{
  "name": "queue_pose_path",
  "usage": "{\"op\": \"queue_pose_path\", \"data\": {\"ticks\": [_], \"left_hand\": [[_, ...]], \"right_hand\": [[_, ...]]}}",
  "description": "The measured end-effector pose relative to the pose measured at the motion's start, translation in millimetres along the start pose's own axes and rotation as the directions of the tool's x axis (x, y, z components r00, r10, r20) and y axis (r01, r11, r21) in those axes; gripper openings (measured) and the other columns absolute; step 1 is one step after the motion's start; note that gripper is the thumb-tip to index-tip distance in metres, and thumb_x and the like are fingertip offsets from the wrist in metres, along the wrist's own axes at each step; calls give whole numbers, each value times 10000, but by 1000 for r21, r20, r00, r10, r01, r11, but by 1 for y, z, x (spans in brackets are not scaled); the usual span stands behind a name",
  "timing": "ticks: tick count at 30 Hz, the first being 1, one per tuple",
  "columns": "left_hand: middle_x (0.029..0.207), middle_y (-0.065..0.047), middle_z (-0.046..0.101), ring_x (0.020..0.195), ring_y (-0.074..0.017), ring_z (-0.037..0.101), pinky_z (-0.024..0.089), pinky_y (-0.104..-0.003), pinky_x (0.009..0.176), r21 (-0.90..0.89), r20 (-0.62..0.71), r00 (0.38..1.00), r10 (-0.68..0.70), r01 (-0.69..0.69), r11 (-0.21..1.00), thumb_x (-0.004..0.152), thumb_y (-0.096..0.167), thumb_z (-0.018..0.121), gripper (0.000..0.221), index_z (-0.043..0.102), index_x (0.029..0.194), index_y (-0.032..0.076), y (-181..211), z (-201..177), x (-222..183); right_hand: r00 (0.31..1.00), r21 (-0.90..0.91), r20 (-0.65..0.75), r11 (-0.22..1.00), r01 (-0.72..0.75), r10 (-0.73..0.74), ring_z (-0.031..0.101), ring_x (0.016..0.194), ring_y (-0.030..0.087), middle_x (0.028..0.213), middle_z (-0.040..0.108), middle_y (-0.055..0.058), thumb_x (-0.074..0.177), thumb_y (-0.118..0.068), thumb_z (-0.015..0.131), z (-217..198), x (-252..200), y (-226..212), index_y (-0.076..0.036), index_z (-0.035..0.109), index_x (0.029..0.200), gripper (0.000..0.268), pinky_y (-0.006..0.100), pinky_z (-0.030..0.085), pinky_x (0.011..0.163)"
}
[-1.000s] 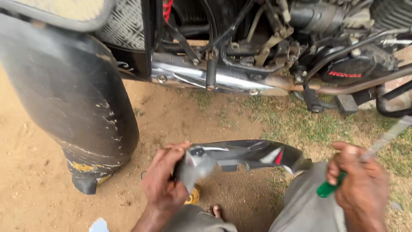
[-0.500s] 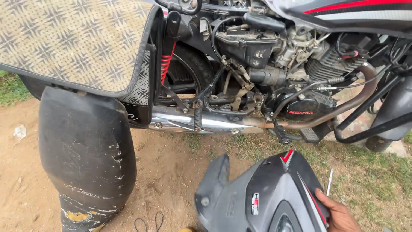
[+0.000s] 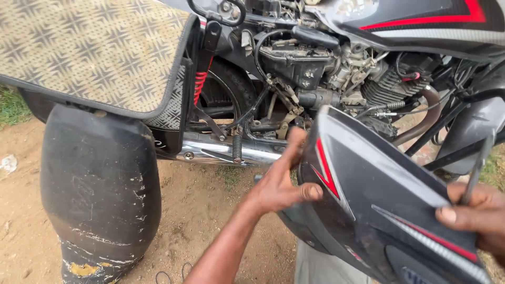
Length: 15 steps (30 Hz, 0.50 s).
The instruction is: Perform maintenance on a motorcycle by cleaning the air filter area and reassembling the side panel.
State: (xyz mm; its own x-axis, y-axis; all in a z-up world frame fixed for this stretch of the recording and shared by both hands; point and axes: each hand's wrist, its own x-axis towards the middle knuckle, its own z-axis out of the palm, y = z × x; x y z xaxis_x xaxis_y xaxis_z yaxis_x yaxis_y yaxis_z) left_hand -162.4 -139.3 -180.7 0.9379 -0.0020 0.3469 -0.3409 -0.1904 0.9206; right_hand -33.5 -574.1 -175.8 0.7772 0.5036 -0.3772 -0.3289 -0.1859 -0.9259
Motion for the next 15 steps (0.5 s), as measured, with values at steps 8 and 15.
{"op": "queue_pose_path", "data": {"ticks": [8, 15], "left_hand": [[1136, -205, 665, 1057, -270, 664, 572, -407, 994, -683, -183, 974, -132, -29, 730, 605, 413, 1023, 943, 575, 1272, -80, -20, 23, 12], [1257, -130, 693, 1049, -158, 727, 618, -315, 941, -193, -322, 946, -27, -37, 980, 581, 348, 964, 720, 592, 1093, 5, 54, 31, -19]], "right_hand": [[877, -113, 226, 883, 455, -423, 580, 691, 163, 805, 570, 165, 1246, -179, 463, -267, 193, -7, 159, 542, 1097, 377, 356, 522, 615], [913, 76, -386, 982, 174, -132, 535, 607, 163, 861, 603, 52, 1017, -266, 601, -319, 156, 164, -89, 607, 1271, 309, 371, 453, 474]]}}
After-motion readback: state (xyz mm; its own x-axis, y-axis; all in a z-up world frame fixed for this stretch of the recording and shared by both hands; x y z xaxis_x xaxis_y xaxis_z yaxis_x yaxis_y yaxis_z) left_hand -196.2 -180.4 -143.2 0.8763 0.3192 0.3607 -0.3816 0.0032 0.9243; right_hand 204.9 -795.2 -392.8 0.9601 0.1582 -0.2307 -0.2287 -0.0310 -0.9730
